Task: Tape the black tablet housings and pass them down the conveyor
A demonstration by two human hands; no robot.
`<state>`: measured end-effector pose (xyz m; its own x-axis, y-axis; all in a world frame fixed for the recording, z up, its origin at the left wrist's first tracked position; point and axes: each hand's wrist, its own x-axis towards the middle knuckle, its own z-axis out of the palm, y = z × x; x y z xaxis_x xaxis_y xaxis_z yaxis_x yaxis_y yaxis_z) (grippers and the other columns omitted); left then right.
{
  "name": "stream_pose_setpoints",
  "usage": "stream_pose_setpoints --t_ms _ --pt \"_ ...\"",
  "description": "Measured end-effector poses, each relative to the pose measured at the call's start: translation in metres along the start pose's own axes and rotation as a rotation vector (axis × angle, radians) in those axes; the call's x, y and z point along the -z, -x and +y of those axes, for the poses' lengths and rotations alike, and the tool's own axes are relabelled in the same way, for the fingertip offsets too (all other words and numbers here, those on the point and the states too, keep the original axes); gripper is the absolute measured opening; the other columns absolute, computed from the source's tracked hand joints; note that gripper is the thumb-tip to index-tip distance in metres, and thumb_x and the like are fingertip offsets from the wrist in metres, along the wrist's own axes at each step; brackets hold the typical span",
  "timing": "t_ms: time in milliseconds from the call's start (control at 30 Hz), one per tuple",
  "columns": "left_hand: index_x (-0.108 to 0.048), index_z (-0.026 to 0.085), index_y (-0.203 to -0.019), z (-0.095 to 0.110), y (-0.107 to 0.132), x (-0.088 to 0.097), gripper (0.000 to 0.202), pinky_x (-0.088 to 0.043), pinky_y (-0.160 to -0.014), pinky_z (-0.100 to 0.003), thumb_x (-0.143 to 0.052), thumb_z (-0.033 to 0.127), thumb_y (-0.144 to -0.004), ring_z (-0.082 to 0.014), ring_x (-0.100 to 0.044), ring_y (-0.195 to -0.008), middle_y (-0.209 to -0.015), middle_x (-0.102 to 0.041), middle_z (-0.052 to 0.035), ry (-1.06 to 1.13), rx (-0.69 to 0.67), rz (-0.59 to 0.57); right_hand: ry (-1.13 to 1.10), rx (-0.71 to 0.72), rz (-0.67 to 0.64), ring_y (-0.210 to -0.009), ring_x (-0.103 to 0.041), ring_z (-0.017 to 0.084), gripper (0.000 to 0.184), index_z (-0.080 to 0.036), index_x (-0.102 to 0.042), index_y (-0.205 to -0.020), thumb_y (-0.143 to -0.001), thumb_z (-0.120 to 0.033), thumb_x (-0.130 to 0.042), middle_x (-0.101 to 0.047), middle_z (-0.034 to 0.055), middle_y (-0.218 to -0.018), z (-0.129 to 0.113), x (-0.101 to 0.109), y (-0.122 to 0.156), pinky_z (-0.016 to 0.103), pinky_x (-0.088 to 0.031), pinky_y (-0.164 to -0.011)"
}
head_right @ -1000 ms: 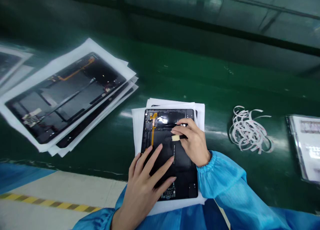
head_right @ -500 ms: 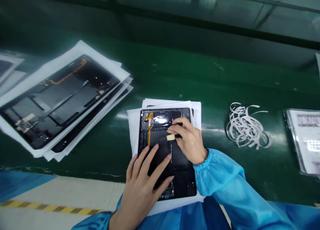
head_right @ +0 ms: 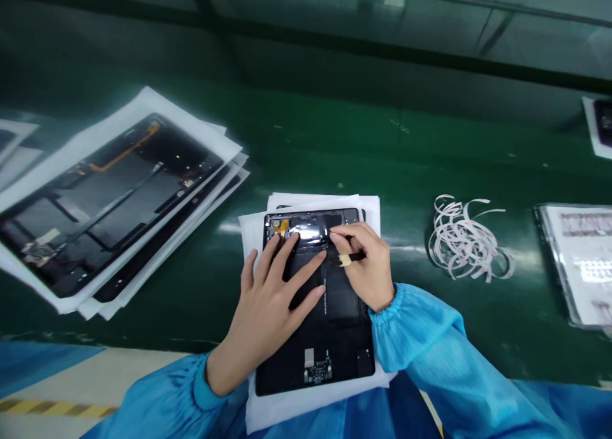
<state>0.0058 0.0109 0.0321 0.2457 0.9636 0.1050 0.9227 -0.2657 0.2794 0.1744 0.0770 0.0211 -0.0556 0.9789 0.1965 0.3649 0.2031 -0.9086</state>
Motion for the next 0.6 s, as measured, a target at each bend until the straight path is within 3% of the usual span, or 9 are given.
stream_pose_setpoints --t_ms 100,167,267,367,467,600 --pt "-0.051 0.030 -0.138 -0.004 0.001 -0.001 0.044 -0.023 -0.112 -0.063 -0.055 0.036 -0.095 -0.0400 -0.028 -0.143 -0.153 -0.035 -0.0160 0.064 0.004 0.013 0.110 0.097 -0.056 -0.062 -0.058 0.011 0.013 -0.021 -0.071 -0.097 -0.094 -0.026 -0.058 -0.069 0.0009 -0.085 -0.011 0.012 0.008 0.025 -0.048 -0.059" --pt "-0.050 0.026 -0.134 -0.010 0.007 0.001 0.040 -0.026 -0.113 -0.058 -0.054 0.032 -0.095 -0.0356 -0.027 -0.145 -0.152 -0.036 -0.0154 0.172 0.050 0.064 0.250 0.210 -0.196 -0.067 -0.064 0.013 0.017 -0.019 -0.071 -0.103 -0.096 -0.026 -0.057 -0.073 0.0017 -0.085 -0.020 0.022 0.017 0.026 -0.050 -0.063" --pt "-0.052 0.021 -0.115 -0.024 0.025 0.003 0.022 -0.033 -0.112 -0.053 -0.053 0.031 -0.095 -0.0318 -0.032 -0.142 -0.140 -0.047 -0.0158 0.299 0.271 0.207 0.568 0.383 -0.441 -0.055 -0.061 0.016 0.029 -0.011 -0.069 -0.114 -0.099 -0.028 -0.052 -0.069 0.0020 -0.067 -0.031 0.033 0.036 0.031 -0.045 -0.054" --pt "-0.053 0.020 -0.100 -0.034 0.049 0.004 0.014 -0.031 -0.108 -0.060 -0.050 0.033 -0.096 -0.0358 -0.033 -0.140 -0.131 -0.051 -0.0171 0.229 0.413 0.215 0.821 0.509 -0.550 -0.047 -0.055 0.018 0.034 -0.007 -0.065 -0.122 -0.099 -0.027 -0.050 -0.057 -0.0009 -0.054 -0.037 0.037 0.054 0.034 -0.035 -0.048" --pt "-0.056 0.020 -0.093 -0.035 0.069 0.003 0.016 -0.030 -0.106 -0.062 -0.046 0.031 -0.097 -0.0377 -0.030 -0.140 -0.135 -0.046 -0.0170 0.190 0.383 0.129 0.888 0.579 -0.620 -0.049 -0.054 0.018 0.034 -0.008 -0.066 -0.122 -0.098 -0.029 -0.054 -0.056 -0.0005 -0.055 -0.041 0.040 0.070 0.034 -0.032 -0.049" --pt "-0.055 0.022 -0.086 -0.026 0.075 0.002 0.013 -0.033 -0.106 -0.056 -0.048 0.026 -0.097 -0.0329 -0.036 -0.137 -0.129 -0.051 -0.0122 0.283 0.362 0.149 0.920 0.627 -0.654 -0.049 -0.053 0.018 0.037 -0.006 -0.064 -0.125 -0.100 -0.029 -0.049 -0.056 0.0011 -0.056 -0.042 0.041 0.088 0.035 -0.032 -0.049"
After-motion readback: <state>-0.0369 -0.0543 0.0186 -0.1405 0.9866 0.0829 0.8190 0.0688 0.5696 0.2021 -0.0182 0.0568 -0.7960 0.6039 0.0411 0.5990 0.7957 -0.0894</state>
